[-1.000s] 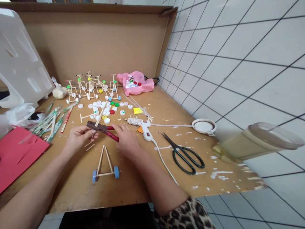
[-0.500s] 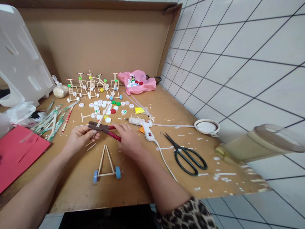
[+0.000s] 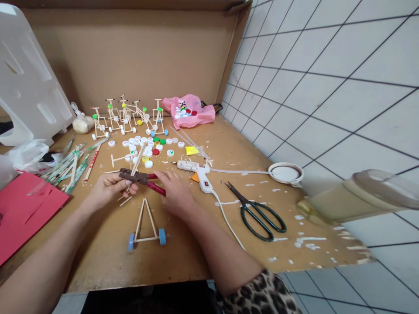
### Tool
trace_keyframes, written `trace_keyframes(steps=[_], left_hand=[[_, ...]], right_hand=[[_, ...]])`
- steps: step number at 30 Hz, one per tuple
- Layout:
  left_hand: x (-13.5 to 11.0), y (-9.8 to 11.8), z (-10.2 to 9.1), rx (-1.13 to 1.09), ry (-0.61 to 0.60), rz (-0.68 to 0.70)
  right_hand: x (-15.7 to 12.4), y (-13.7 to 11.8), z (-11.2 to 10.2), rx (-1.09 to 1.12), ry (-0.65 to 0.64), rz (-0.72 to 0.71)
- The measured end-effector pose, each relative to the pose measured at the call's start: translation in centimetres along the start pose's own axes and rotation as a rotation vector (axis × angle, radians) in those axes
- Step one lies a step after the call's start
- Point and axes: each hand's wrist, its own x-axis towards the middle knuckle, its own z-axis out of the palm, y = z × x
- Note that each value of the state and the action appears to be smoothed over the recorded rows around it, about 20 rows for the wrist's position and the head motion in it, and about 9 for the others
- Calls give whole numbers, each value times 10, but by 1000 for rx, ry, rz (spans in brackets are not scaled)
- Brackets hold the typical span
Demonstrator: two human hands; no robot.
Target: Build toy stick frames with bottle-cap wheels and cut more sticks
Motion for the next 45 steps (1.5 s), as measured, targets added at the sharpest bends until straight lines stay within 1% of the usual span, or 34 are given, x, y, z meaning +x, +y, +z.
trace_keyframes(steps=[2, 5, 9, 12, 14, 20, 22, 25, 30, 34, 41, 45], left_hand=[[1, 0, 0, -8, 3, 0], [2, -1, 4, -45, 53, -19], [4, -3, 10, -88, 124, -51], [4, -2, 11, -121, 156, -41], [3, -2, 10, -124, 150, -29], [2, 0, 2, -64, 59, -7], [1, 0, 2, -53, 53, 7], [1, -1, 6, -55, 87, 18], [3, -4, 12, -43, 169, 23], [3, -7, 12, -31, 188, 24], [1, -2, 5, -48, 109, 10], [1, 0, 3, -40, 77, 19]], right_hand=[[0, -2, -1, -22, -23, 32], [1, -5, -2, -49, -54, 88], [1, -6, -1, -57, -53, 127], [1, -4, 1, -62, -37, 125], [0, -3, 2, -58, -24, 110], [-1, 0, 3, -4, 10, 56], [-2, 1, 3, 20, 30, 34], [-1, 2, 4, 20, 30, 51], [-1, -1, 4, -13, -25, 113], [-1, -3, 3, -24, -59, 142], [-1, -6, 1, -13, -76, 145], [-1, -5, 1, -18, -54, 134]])
